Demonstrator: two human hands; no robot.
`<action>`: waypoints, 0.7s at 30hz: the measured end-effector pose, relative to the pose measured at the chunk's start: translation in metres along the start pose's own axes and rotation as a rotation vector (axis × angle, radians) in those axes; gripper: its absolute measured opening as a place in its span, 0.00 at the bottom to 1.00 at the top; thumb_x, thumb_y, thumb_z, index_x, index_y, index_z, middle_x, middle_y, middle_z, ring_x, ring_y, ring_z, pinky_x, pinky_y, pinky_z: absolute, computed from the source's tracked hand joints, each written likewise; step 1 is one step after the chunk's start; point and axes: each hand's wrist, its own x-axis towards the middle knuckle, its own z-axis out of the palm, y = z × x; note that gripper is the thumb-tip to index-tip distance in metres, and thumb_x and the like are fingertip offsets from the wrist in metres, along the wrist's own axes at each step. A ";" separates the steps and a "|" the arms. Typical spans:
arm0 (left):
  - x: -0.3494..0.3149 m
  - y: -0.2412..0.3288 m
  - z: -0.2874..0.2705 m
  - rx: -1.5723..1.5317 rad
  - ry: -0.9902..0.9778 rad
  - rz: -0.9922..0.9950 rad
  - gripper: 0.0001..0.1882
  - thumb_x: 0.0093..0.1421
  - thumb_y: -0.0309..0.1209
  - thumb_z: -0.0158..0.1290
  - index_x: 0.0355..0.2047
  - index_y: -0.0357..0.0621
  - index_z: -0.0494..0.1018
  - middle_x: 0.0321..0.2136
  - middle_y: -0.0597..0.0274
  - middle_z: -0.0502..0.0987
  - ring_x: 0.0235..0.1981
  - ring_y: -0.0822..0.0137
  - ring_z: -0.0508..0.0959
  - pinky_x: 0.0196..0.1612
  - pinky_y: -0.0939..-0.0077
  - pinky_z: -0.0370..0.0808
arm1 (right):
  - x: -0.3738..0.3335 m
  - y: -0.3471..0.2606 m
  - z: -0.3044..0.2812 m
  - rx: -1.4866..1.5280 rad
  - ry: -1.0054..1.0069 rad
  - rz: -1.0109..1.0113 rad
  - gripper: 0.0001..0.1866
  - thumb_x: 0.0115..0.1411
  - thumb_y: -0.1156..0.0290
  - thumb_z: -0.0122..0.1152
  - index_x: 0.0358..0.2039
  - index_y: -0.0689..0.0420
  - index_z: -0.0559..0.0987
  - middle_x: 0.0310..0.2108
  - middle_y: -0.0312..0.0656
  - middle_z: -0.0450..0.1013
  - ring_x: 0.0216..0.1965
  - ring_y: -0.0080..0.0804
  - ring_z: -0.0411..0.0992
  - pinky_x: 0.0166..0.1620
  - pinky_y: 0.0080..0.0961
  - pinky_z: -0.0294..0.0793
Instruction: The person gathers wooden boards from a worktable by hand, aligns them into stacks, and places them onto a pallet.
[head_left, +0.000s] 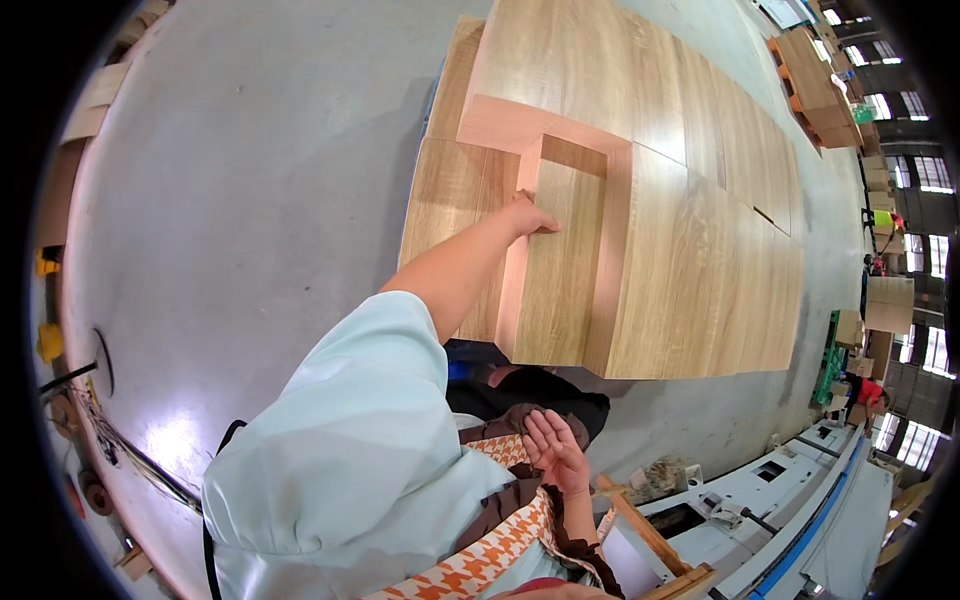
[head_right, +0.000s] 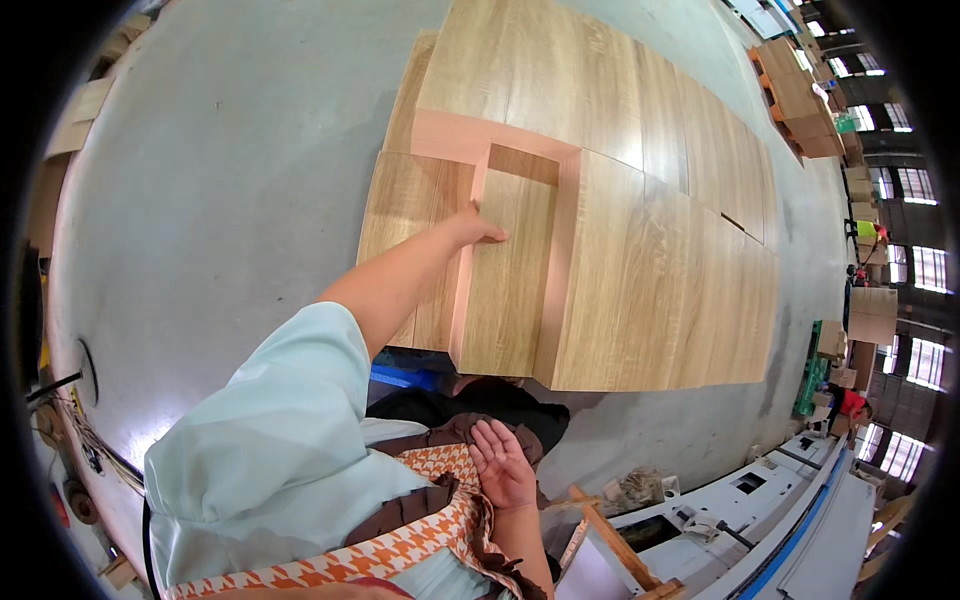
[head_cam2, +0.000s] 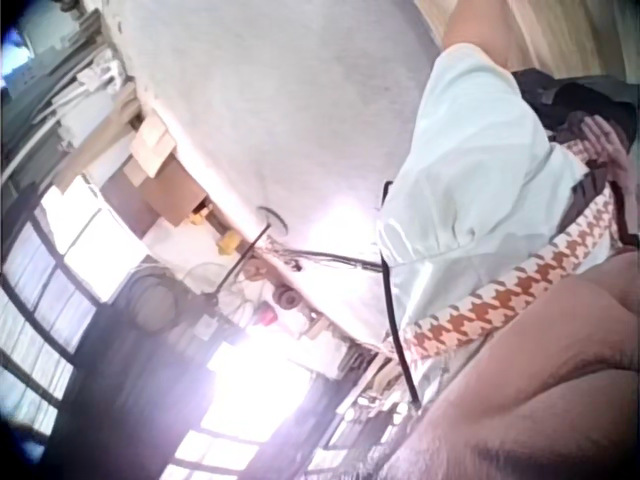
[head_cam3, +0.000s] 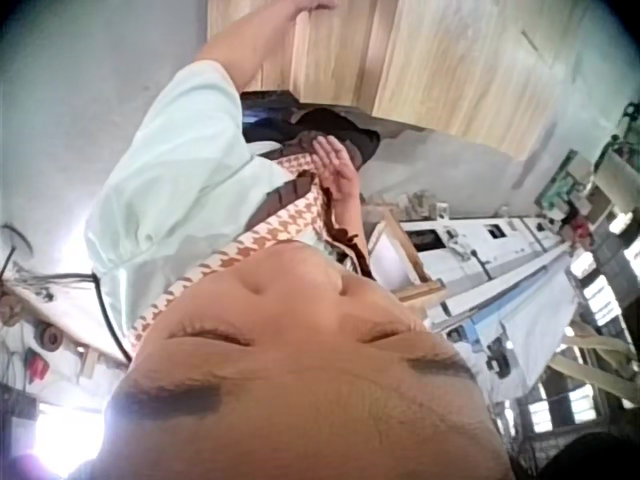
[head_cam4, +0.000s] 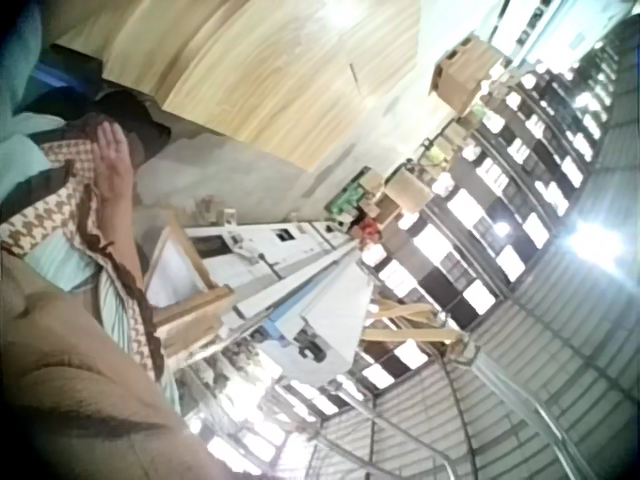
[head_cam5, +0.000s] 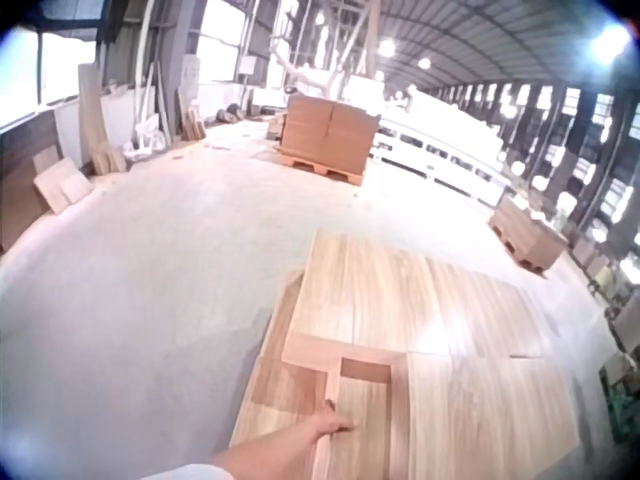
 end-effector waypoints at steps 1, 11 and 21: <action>-0.006 0.007 0.000 -0.017 -0.081 -0.049 0.51 0.28 0.31 0.66 0.49 0.21 0.47 0.42 0.43 0.66 0.41 0.56 0.72 0.35 0.64 0.73 | 0.001 0.000 0.003 -0.018 0.004 0.007 0.29 0.51 0.77 0.48 0.54 0.62 0.55 0.56 0.52 0.52 0.59 0.42 0.51 0.57 0.36 0.55; -0.017 0.038 0.022 0.343 0.341 0.065 0.44 0.43 0.37 0.56 0.55 0.32 0.46 0.53 0.43 0.57 0.50 0.54 0.66 0.51 0.71 0.64 | 0.005 -0.001 -0.006 -0.130 -0.029 0.039 0.31 0.52 0.75 0.49 0.57 0.59 0.51 0.59 0.50 0.48 0.61 0.42 0.46 0.59 0.36 0.49; -0.033 0.004 0.002 -0.121 0.333 0.056 0.35 0.53 0.43 0.46 0.58 0.45 0.48 0.54 0.51 0.59 0.52 0.57 0.64 0.51 0.69 0.62 | -0.014 0.004 -0.010 -0.112 0.036 -0.068 0.29 0.53 0.74 0.49 0.55 0.59 0.54 0.57 0.48 0.52 0.59 0.40 0.50 0.57 0.33 0.53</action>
